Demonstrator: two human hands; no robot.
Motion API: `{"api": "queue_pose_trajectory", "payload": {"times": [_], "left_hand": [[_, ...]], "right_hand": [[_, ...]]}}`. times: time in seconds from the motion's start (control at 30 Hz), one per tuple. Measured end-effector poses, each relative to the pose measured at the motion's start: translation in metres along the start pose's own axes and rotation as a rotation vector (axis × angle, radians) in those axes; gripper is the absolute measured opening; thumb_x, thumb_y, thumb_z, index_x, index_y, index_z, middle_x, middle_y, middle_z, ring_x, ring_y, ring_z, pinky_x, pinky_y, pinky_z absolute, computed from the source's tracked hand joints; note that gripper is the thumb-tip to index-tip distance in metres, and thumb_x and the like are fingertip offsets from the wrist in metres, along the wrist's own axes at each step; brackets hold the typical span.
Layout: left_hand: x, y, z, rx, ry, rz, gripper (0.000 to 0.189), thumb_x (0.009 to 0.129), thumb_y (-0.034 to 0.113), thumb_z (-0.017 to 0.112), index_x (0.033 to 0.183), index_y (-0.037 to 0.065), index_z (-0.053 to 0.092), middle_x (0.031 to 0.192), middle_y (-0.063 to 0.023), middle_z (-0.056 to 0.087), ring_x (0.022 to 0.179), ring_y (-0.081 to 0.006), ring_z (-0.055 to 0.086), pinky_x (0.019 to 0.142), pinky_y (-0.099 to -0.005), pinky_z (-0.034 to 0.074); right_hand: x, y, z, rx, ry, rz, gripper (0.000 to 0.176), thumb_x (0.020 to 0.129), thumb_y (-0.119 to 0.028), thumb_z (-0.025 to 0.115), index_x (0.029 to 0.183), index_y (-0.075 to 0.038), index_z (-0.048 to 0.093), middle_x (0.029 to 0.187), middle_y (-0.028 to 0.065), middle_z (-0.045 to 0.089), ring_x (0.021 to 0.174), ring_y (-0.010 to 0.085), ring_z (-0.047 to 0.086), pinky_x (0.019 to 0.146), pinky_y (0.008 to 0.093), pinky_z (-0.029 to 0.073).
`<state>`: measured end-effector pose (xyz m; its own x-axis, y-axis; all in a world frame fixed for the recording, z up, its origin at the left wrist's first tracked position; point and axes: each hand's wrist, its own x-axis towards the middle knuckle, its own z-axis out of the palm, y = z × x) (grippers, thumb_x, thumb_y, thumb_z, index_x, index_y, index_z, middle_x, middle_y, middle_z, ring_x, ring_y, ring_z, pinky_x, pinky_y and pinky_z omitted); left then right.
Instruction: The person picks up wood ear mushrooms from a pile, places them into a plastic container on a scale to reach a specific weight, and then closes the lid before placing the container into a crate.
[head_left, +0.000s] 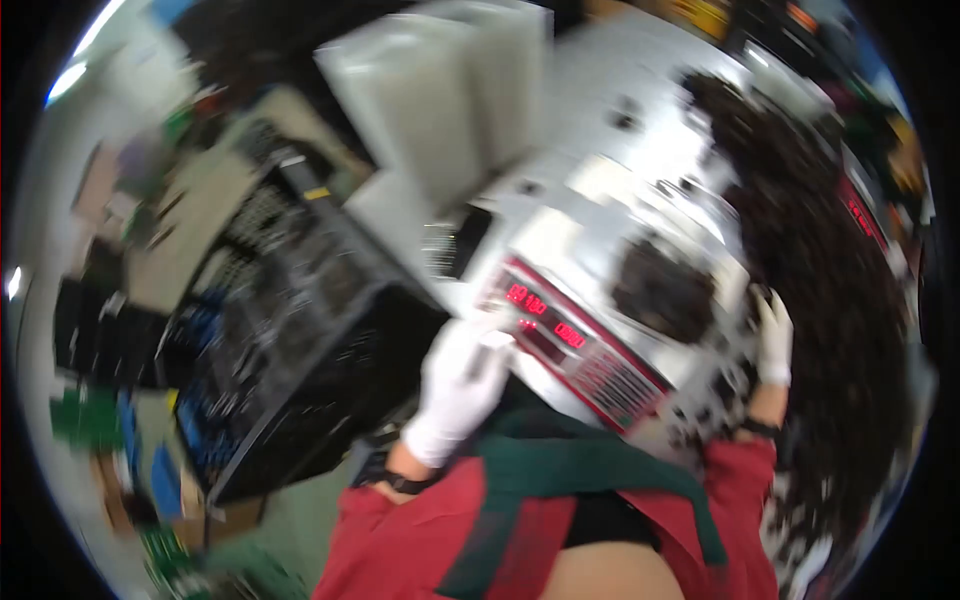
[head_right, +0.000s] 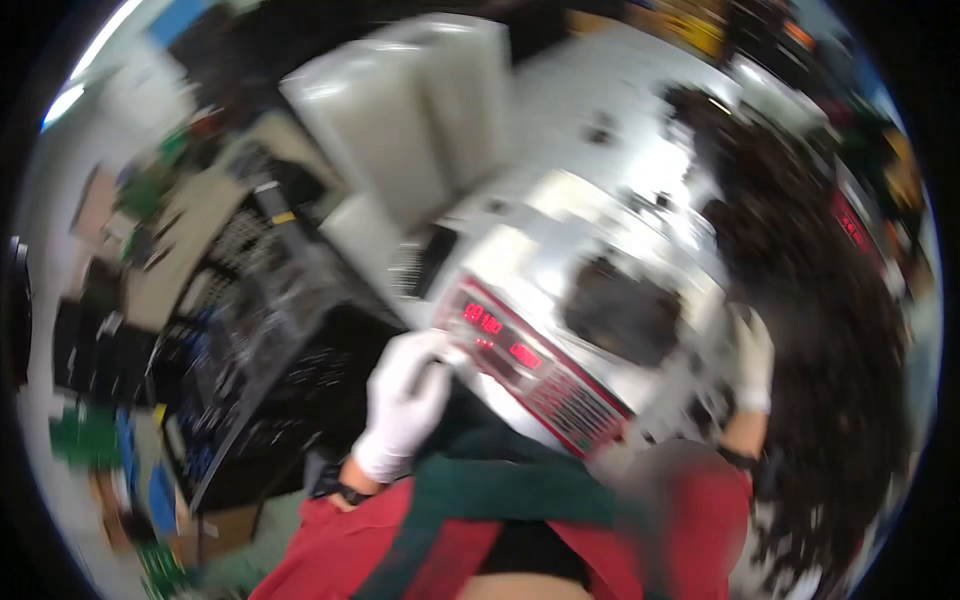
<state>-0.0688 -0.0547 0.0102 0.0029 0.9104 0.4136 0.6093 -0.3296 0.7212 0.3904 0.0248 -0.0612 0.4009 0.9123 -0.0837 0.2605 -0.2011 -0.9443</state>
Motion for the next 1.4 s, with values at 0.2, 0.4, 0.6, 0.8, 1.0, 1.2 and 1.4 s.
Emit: {"api": "queue_pose_trajectory", "payload": {"times": [0.2,0.4,0.6,0.8,1.0,1.2,1.4], "left_hand": [[0.078,-0.004,-0.004,-0.027,0.122,0.216,0.025,0.088,-0.009,0.057,0.111,-0.002,0.065,0.105,-0.0131,0.067,0.098,-0.0231,0.065,0.090,-0.0328,0.050],[0.200,0.020,0.037,-0.406,-0.009,0.122,0.025,0.093,0.008,0.059,0.114,0.000,0.067,0.102,-0.0115,0.072,0.093,-0.0156,0.067,0.084,-0.0277,0.051],[0.247,-0.010,0.127,0.237,-0.464,0.100,0.056,0.087,0.039,0.065,0.129,0.002,0.058,0.107,-0.0226,0.070,0.103,-0.0338,0.068,0.092,-0.0375,0.050],[0.247,-0.023,0.181,0.257,-0.604,0.060,0.066,0.084,0.039,0.068,0.135,-0.001,0.052,0.105,-0.0238,0.071,0.103,-0.0313,0.069,0.090,-0.0371,0.052],[0.224,-0.019,0.156,-0.454,-0.382,0.070,0.054,0.086,-0.003,0.060,0.139,0.003,0.051,0.090,-0.0028,0.063,0.083,-0.0102,0.060,0.076,-0.0242,0.049],[0.142,0.029,0.068,-0.168,-0.436,0.398,0.059,0.065,-0.013,0.041,0.114,0.005,0.069,0.122,-0.0141,0.058,0.120,-0.0281,0.053,0.102,-0.0351,0.042],[0.082,0.014,0.064,-0.154,-0.459,0.189,0.041,0.084,-0.011,0.058,0.118,0.008,0.069,0.116,-0.0090,0.057,0.101,-0.0156,0.058,0.088,-0.0277,0.048]], "right_hand": [[-0.049,-0.037,0.003,-0.069,0.089,-0.108,0.016,0.092,-0.013,0.065,0.102,-0.001,0.065,0.083,-0.0012,0.063,0.065,0.0039,0.051,0.057,0.0209,0.041],[-0.084,-0.087,0.027,-0.017,-0.079,-0.127,0.014,0.092,-0.013,0.067,0.093,0.001,0.068,0.079,0.0009,0.065,0.068,0.0063,0.056,0.063,0.0232,0.045],[-0.099,-0.109,0.043,-0.144,0.012,-0.357,0.017,0.090,-0.012,0.065,0.100,0.001,0.068,0.089,0.0111,0.068,0.079,0.0184,0.064,0.074,0.0297,0.050],[-0.095,-0.131,0.073,-0.068,-0.111,-0.461,0.023,0.088,-0.013,0.062,0.110,-0.004,0.065,0.097,0.0149,0.069,0.087,0.0260,0.067,0.081,0.0354,0.052],[-0.072,-0.108,0.089,-0.267,0.111,-0.810,0.024,0.086,-0.014,0.067,0.108,-0.005,0.066,0.105,0.0131,0.066,0.099,0.0290,0.062,0.090,0.0379,0.048],[-0.099,-0.076,0.042,0.234,0.107,-0.232,0.026,0.097,-0.013,0.059,0.120,-0.002,0.062,0.093,0.0045,0.066,0.087,0.0110,0.061,0.078,0.0247,0.048],[-0.121,-0.061,0.054,0.413,-0.349,-0.014,0.058,0.102,-0.028,0.055,0.149,0.000,0.034,0.077,0.0071,0.066,0.057,0.0065,0.055,0.055,0.0216,0.045]]}}
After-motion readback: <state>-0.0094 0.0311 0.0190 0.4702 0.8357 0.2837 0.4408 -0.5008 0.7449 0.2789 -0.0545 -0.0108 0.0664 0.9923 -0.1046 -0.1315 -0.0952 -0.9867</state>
